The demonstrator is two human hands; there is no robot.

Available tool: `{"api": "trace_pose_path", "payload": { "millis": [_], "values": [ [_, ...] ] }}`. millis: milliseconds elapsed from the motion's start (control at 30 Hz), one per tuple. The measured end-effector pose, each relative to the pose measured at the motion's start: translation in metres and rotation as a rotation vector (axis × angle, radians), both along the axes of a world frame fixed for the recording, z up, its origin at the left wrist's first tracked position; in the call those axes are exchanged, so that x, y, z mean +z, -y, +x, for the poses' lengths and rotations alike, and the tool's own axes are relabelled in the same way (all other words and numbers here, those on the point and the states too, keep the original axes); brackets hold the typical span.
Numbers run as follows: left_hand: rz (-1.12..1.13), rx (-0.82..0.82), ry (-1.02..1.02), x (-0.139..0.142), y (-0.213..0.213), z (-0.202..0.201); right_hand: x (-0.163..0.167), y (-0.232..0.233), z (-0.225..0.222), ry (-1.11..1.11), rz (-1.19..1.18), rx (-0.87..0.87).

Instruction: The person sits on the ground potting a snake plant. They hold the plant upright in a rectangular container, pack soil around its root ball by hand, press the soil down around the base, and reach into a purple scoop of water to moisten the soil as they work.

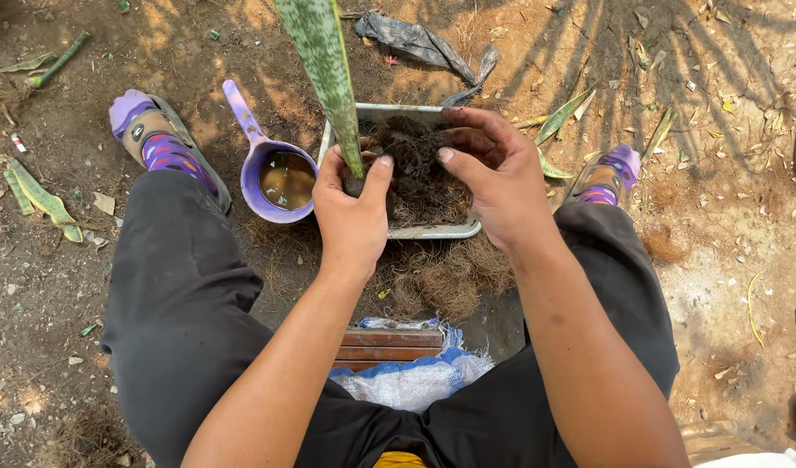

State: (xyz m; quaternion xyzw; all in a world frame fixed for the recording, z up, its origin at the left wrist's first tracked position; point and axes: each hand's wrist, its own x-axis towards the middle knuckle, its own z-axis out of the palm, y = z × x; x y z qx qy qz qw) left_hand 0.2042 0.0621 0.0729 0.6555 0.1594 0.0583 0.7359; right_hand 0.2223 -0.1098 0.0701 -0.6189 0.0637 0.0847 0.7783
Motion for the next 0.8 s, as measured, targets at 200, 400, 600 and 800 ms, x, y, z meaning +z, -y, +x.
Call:
{"api": "trace_pose_path", "payload": {
  "millis": [200,400,600,800],
  "values": [
    [0.024,0.027,-0.057,0.003,0.002,-0.007,-0.004,-0.005,-0.014,0.112,-0.21,-0.033],
    [0.051,-0.016,-0.085,0.008,0.0,-0.012,-0.005,-0.013,-0.016,0.172,-0.201,-0.06],
    [0.083,-0.026,-0.082,0.007,-0.001,-0.013,-0.006,-0.027,-0.021,0.156,-0.16,0.028],
    [0.148,-0.097,0.104,0.007,-0.004,-0.016,-0.001,-0.034,-0.016,-0.007,0.077,-0.159]
  ]
}}
